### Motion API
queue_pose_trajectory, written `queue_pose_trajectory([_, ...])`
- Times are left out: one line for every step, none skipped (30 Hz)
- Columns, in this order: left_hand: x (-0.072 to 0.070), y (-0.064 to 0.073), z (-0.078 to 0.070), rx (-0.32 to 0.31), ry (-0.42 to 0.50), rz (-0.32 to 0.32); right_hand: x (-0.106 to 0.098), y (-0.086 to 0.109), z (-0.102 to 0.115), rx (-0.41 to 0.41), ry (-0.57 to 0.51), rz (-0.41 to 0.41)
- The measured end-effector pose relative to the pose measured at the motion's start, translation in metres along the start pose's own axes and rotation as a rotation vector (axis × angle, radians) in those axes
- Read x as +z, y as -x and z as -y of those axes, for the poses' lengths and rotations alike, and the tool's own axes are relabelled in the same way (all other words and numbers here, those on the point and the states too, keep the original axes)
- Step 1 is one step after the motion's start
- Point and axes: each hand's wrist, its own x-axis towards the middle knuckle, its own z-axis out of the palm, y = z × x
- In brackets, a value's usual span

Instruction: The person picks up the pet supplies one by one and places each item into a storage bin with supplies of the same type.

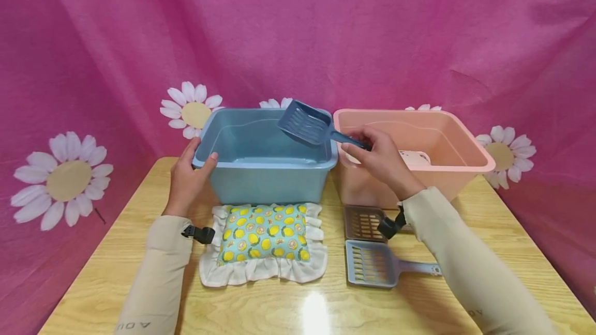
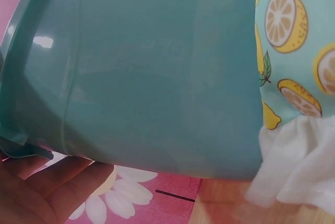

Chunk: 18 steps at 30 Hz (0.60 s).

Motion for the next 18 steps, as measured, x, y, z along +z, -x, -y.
queue_pose_trajectory([0.0,0.0,0.001,-0.001,-0.002,-0.002,0.002,-0.001,0.0,0.005,-0.012,0.004])
queue_pose_trajectory([0.001,0.0,0.001,-0.004,-0.005,-0.002,0.005,-0.003,0.001,0.009,-0.024,0.01])
queue_pose_trajectory([0.0,0.0,0.001,-0.005,-0.005,-0.004,0.007,-0.004,0.001,0.009,-0.017,0.012])
queue_pose_trajectory([0.001,0.0,0.001,-0.01,-0.006,-0.004,0.008,-0.005,0.001,0.008,-0.008,0.015])
queue_pose_trajectory([0.002,0.0,0.001,-0.011,-0.007,-0.005,0.009,-0.006,0.001,0.006,0.007,0.018])
queue_pose_trajectory([0.002,0.0,0.0,-0.013,-0.008,-0.007,0.01,-0.007,0.0,-0.001,0.03,0.02])
queue_pose_trajectory([0.002,0.0,0.001,-0.017,-0.009,-0.007,0.012,-0.008,0.0,-0.004,0.053,0.022])
queue_pose_trajectory([0.002,0.001,0.001,-0.019,-0.011,-0.006,0.013,-0.009,0.0,-0.006,0.073,0.021])
queue_pose_trajectory([0.002,0.001,0.001,-0.02,-0.011,-0.004,0.014,-0.01,0.0,-0.007,0.092,0.016])
queue_pose_trajectory([0.002,0.001,0.001,-0.018,-0.011,-0.004,0.016,-0.011,0.0,-0.01,0.104,0.013])
queue_pose_trajectory([0.002,0.0,0.001,-0.016,-0.01,-0.004,0.017,-0.013,0.0,-0.012,0.114,0.01])
queue_pose_trajectory([0.002,0.0,0.001,-0.017,-0.009,-0.003,0.019,-0.014,0.0,-0.016,0.121,0.009])
queue_pose_trajectory([0.002,0.0,0.001,-0.016,-0.007,-0.004,0.02,-0.015,0.001,-0.019,0.127,0.007])
queue_pose_trajectory([0.002,-0.001,0.001,-0.014,-0.004,-0.006,0.022,-0.017,0.001,-0.023,0.132,0.006])
queue_pose_trajectory([0.002,-0.001,0.001,-0.013,-0.005,-0.01,0.023,-0.019,0.002,-0.026,0.137,0.006])
queue_pose_trajectory([0.003,-0.001,0.001,-0.013,-0.003,-0.013,0.025,-0.02,0.002,-0.03,0.142,0.01])
queue_pose_trajectory([0.003,-0.001,0.001,-0.016,-0.001,-0.014,0.027,-0.022,0.002,-0.03,0.146,0.012])
queue_pose_trajectory([0.003,0.0,0.002,-0.017,-0.001,-0.016,0.028,-0.023,0.003,-0.029,0.145,0.014])
